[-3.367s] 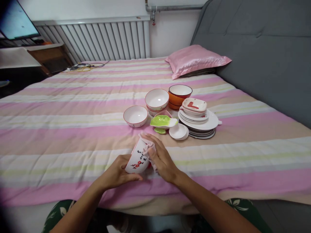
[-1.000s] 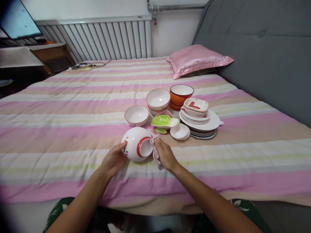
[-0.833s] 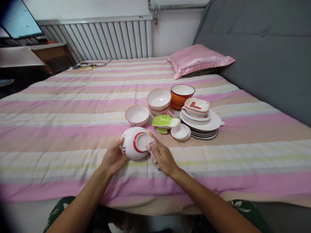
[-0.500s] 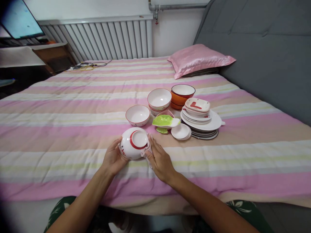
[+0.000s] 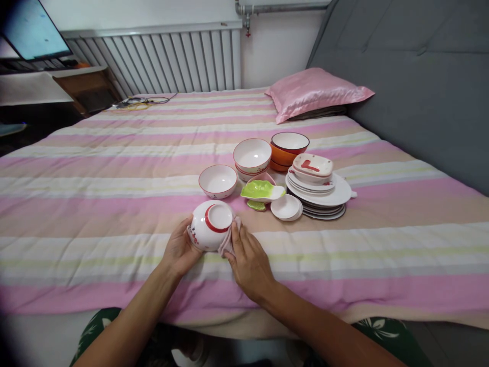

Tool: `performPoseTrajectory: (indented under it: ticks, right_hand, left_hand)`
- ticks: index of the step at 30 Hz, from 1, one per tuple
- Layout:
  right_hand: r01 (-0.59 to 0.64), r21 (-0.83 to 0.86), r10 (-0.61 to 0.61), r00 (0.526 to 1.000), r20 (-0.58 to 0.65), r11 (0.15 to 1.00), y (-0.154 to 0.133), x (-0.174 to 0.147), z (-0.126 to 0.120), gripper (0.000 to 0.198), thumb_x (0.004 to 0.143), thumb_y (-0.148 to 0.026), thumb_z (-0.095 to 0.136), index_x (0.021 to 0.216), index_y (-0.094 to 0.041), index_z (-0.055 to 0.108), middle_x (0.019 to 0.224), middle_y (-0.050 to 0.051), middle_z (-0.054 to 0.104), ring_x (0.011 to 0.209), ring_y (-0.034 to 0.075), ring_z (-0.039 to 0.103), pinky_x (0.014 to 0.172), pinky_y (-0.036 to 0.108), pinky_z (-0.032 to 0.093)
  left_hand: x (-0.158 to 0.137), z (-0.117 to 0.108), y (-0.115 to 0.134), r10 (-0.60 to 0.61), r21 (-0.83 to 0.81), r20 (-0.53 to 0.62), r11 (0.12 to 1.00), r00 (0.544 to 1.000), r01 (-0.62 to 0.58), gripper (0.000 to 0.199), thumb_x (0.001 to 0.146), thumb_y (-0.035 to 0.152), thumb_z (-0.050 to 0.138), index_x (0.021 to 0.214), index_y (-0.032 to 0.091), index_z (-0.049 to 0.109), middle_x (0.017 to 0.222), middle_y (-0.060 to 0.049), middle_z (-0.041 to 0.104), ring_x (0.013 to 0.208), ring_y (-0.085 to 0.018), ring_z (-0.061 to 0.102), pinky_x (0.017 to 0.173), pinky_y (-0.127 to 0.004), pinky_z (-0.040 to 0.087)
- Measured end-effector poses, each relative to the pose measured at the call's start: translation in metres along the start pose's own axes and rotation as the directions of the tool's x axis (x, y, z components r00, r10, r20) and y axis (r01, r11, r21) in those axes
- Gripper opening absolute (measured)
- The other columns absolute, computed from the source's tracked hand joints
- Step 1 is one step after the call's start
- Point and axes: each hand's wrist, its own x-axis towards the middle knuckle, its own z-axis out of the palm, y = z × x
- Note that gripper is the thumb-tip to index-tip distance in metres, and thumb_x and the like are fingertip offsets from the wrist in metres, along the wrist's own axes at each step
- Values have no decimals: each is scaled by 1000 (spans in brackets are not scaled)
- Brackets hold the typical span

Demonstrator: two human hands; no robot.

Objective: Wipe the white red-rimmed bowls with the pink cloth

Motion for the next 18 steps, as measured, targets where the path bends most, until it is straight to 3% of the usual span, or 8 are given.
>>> performPoseTrajectory:
  ticks: [4, 8, 14, 18]
  right_hand:
    - [50, -70, -56, 995, -79, 996, -2, -5, 4, 67, 92, -20, 45, 147, -6, 10, 140, 24, 38, 129, 32, 40, 97, 48, 46]
    - [101, -136, -117, 986, -119, 986, -5, -12, 5, 63, 88, -7, 44, 145, -5, 17, 138, 24, 43, 131, 32, 37, 96, 47, 45]
    - [237, -227, -277, 946, -168, 945, -13, -12, -5, 50, 89, -3, 39, 138, -9, 37, 136, 15, 47, 132, 29, 37, 92, 41, 46]
    - [264, -250, -320, 923, -215, 931, -16, -7, -16, 45, 90, -4, 36, 133, -12, 46, 133, 12, 52, 130, 27, 40, 90, 39, 46]
  left_hand:
    - [-1, 1, 0, -2, 6, 15, 1000, 1000, 2, 22, 86, 17, 52, 106, 12, 62, 83, -5, 75, 74, -17, 70, 81, -32, 55]
    - [-4, 2, -2, -4, 53, 68, 999, 998, 0, 28, 87, 20, 52, 113, 13, 60, 86, -5, 75, 76, -17, 70, 79, -31, 56]
    - [-13, 3, -8, 1, 223, 146, 974, 989, -33, 28, 83, 26, 59, 105, 9, 64, 84, -10, 74, 74, -20, 70, 72, -29, 56]
    - [-21, 5, -14, -3, 316, 228, 946, 974, -71, 34, 79, 32, 65, 104, 9, 65, 81, -10, 74, 74, -20, 69, 69, -27, 53]
